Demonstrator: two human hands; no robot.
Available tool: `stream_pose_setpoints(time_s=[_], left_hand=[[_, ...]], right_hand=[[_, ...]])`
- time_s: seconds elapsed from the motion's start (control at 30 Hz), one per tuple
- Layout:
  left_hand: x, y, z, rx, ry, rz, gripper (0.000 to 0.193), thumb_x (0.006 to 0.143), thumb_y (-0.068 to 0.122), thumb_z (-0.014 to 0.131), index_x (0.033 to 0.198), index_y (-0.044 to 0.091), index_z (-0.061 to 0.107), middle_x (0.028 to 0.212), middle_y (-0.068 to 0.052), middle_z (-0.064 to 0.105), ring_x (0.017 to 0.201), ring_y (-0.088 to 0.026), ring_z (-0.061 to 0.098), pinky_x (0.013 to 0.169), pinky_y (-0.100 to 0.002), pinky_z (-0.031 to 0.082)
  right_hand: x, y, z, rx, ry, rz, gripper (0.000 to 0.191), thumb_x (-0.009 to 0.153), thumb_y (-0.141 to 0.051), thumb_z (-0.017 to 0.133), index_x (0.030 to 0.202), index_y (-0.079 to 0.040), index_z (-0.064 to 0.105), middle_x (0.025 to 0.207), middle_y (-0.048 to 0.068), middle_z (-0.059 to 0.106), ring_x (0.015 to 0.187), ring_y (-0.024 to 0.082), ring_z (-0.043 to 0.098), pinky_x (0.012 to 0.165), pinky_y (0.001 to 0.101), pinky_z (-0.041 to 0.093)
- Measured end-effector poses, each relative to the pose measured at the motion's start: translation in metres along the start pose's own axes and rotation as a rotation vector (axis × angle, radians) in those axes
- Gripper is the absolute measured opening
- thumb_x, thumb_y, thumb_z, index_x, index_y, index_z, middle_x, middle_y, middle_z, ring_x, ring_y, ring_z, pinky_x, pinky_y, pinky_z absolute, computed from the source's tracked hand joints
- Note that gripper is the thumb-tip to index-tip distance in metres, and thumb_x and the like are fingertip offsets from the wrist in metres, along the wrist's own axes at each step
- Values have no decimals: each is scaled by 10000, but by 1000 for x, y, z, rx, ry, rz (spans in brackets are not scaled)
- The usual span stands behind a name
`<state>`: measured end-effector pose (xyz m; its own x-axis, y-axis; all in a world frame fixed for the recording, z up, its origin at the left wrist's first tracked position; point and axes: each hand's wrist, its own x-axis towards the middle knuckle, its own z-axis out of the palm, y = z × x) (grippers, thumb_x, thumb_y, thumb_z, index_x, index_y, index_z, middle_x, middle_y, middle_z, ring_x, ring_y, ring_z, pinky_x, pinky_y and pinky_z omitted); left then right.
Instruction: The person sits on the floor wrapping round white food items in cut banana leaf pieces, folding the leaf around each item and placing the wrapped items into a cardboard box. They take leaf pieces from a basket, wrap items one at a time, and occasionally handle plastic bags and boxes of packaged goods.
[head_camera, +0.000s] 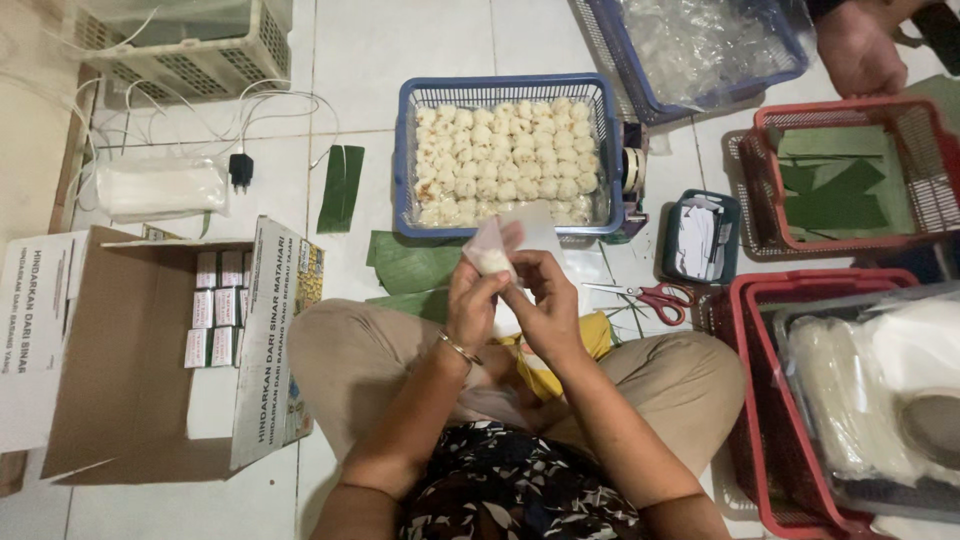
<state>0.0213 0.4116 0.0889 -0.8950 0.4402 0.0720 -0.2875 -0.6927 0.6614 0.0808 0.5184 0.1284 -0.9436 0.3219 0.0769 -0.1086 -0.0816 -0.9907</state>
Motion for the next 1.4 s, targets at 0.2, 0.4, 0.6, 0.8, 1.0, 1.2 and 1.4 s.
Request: stream_pose_setpoints(time_s=[0.2, 0.4, 0.6, 0.8, 1.0, 1.2, 1.4], left_hand=[[13, -34, -38, 170, 134, 2, 526, 943, -7, 666, 1441, -85, 516, 1262, -183, 691, 1158, -275, 684, 953, -366, 554], [13, -97, -67, -147, 454, -113, 570, 979, 173, 701, 1479, 115, 433, 1131, 4, 618, 982, -131, 606, 846, -317, 504], [13, -82, -103, -78, 347, -408, 595, 962, 371, 672, 1484, 197, 446, 1168, 22, 641, 1000, -96, 612, 893, -287, 507], [63, 42, -188, 2013, 208, -574, 709, 656, 352, 924, 1221, 28, 645, 1261, -232, 626, 1167, -396, 607, 948, -490, 515], [83, 61, -221, 2184, 44, -581, 359, 760, 256, 860, 1059, 91, 749, 1180, -173, 711, 1130, -358, 666, 944, -460, 557], [77, 80, -226, 1859, 194, -354, 86, 910, 215, 743, 944, 140, 771, 1009, -145, 774, 963, -352, 732, 877, -466, 578], [52, 96, -213, 1648, 162, -315, 288, 703, 240, 871, 860, 75, 696, 870, -144, 749, 845, -325, 736, 789, -428, 584]], right_hand=[[8, 12, -12, -749, 238, -487, 589, 765, -122, 853, 1282, 26, 614, 1340, 303, 526, 1180, 343, 547, 997, 407, 471], [9, 71, -11, -392, 53, -151, 306, 986, -87, 706, 1286, -38, 740, 1412, 150, 681, 1313, 251, 647, 1095, 398, 515], [18, 138, -26, -41, 214, 392, 366, 980, -81, 682, 1333, 14, 700, 1210, 227, 722, 1039, 272, 711, 922, 367, 533], [36, 157, -63, 513, 150, 489, 425, 1000, -32, 612, 1408, 74, 560, 1250, 191, 669, 1133, 315, 677, 975, 426, 576], [30, 145, -53, 497, 118, 526, 481, 941, -43, 610, 1414, 5, 534, 1303, 165, 640, 1110, 305, 679, 919, 467, 596], [25, 136, -73, 491, 117, 559, 459, 980, -96, 605, 1426, -14, 540, 1279, 137, 660, 1083, 263, 686, 867, 382, 597], [13, 147, -92, 425, 187, 557, 499, 964, -56, 648, 1445, 15, 536, 1196, 122, 676, 1050, 243, 687, 873, 332, 595]])
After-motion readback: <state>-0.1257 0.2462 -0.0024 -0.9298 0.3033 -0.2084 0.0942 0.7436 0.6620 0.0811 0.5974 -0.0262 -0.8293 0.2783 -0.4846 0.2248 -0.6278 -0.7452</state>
